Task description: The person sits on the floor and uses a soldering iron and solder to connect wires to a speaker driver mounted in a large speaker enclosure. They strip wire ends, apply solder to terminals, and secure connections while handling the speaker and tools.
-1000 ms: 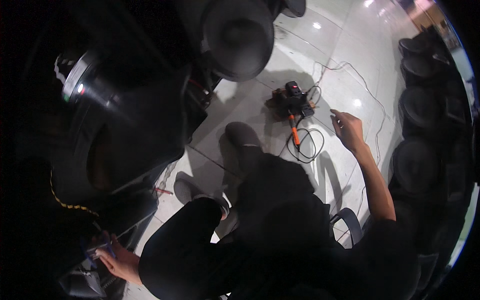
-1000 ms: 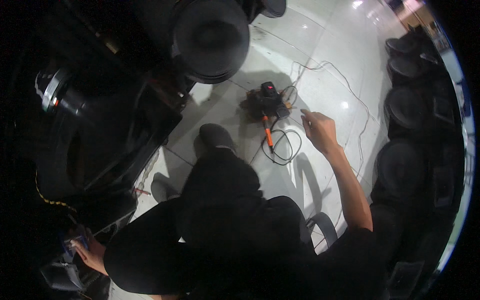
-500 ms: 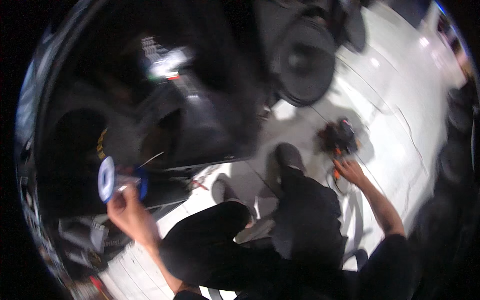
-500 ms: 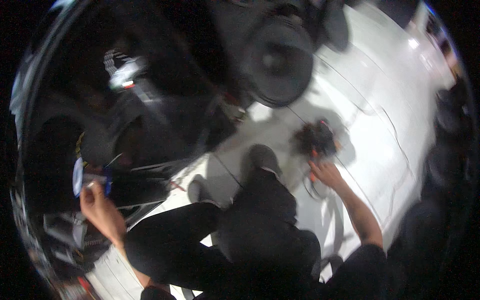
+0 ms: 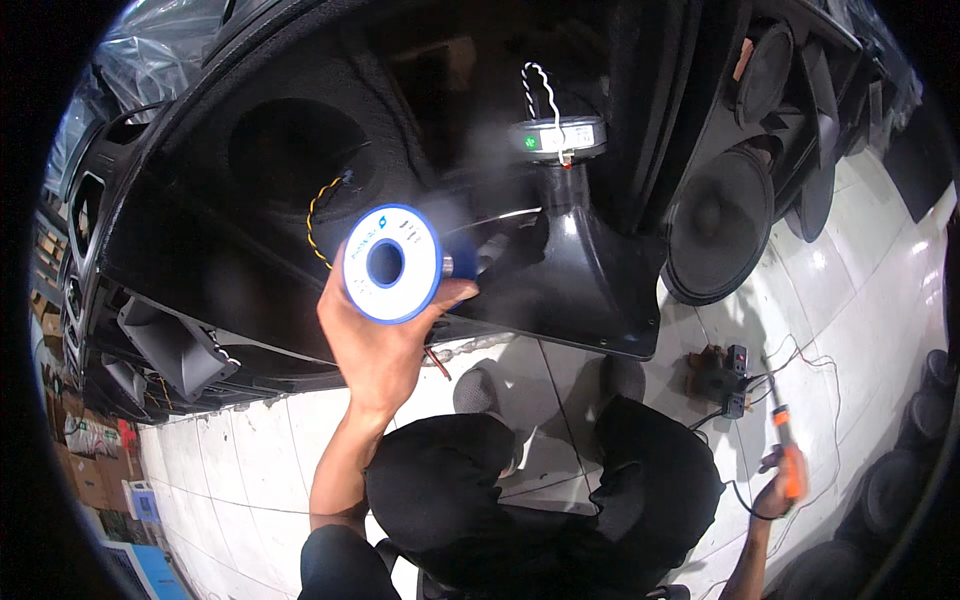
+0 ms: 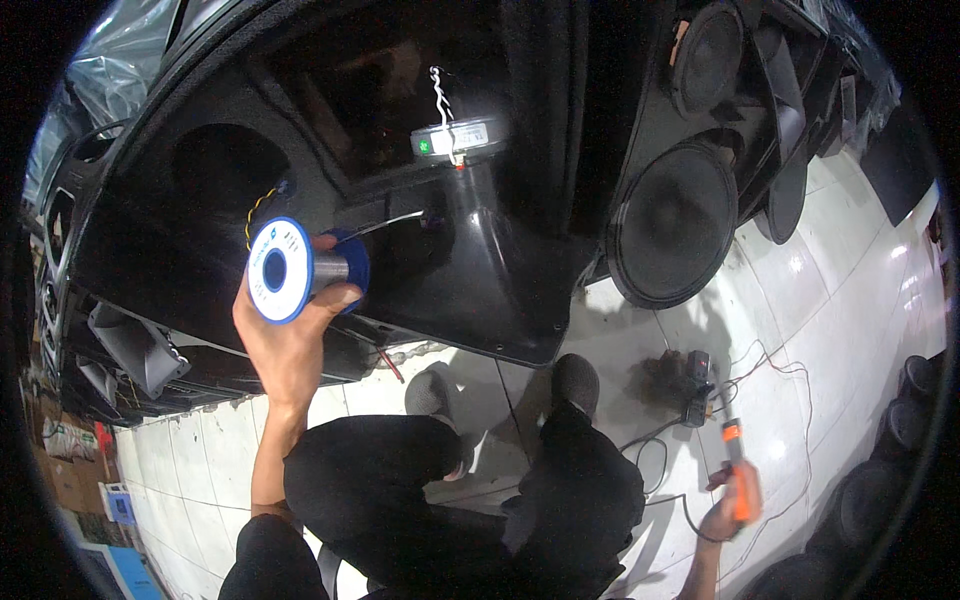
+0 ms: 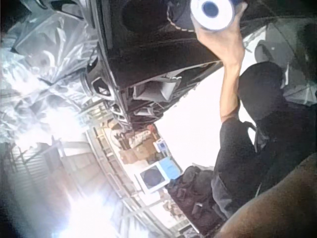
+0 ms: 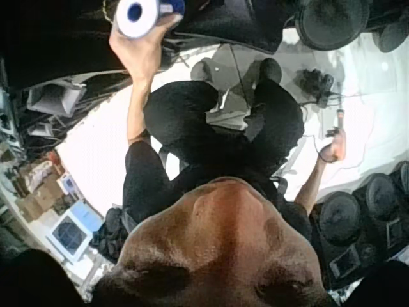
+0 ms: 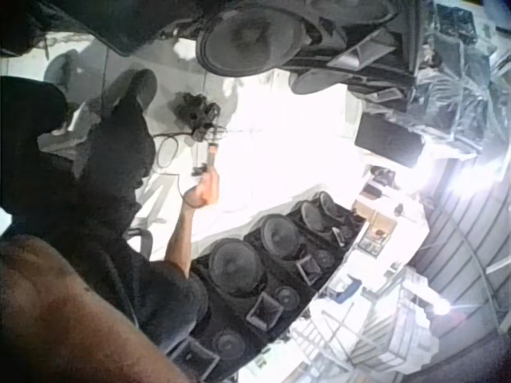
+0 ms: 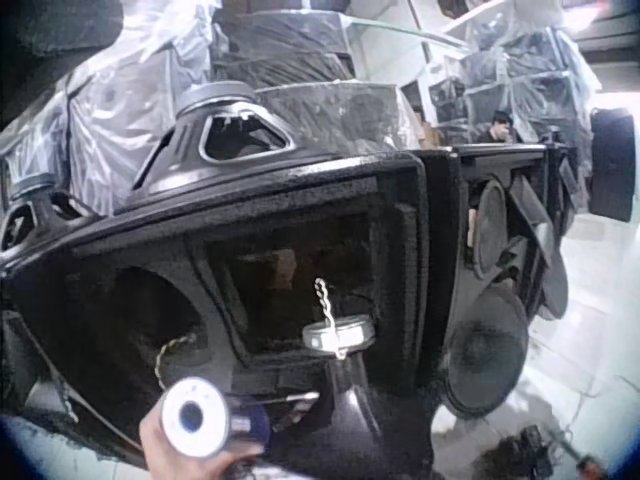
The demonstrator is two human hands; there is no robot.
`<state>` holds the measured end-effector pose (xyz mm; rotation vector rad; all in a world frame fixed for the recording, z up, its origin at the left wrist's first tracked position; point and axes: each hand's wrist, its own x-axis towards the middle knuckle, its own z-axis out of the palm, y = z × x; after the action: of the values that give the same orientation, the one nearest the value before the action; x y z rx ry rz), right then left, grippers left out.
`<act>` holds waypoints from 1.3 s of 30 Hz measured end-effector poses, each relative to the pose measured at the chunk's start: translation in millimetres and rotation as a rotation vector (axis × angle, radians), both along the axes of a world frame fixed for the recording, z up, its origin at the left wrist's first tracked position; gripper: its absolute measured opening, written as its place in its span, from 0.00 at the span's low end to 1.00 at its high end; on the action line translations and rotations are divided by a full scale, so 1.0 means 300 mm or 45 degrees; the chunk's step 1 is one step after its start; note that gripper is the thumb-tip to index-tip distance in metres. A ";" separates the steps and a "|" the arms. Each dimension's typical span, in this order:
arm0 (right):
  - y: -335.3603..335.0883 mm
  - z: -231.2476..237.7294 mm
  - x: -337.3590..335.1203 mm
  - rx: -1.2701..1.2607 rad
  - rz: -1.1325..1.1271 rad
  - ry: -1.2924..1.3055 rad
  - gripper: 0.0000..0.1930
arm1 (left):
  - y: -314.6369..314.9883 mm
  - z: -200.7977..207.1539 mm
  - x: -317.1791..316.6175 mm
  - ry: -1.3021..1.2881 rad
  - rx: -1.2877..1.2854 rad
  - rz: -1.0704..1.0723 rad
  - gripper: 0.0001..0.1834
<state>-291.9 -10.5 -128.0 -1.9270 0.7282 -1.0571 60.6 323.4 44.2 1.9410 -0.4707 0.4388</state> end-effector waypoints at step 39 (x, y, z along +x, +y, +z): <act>0.118 0.196 0.854 0.637 0.903 -0.795 0.25 | -0.119 -0.117 0.090 -0.457 0.050 -0.123 0.32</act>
<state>-35.6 24.8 -69.2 -1.1632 -0.0640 -0.8339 87.6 287.7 9.0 1.8719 -0.8045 0.7241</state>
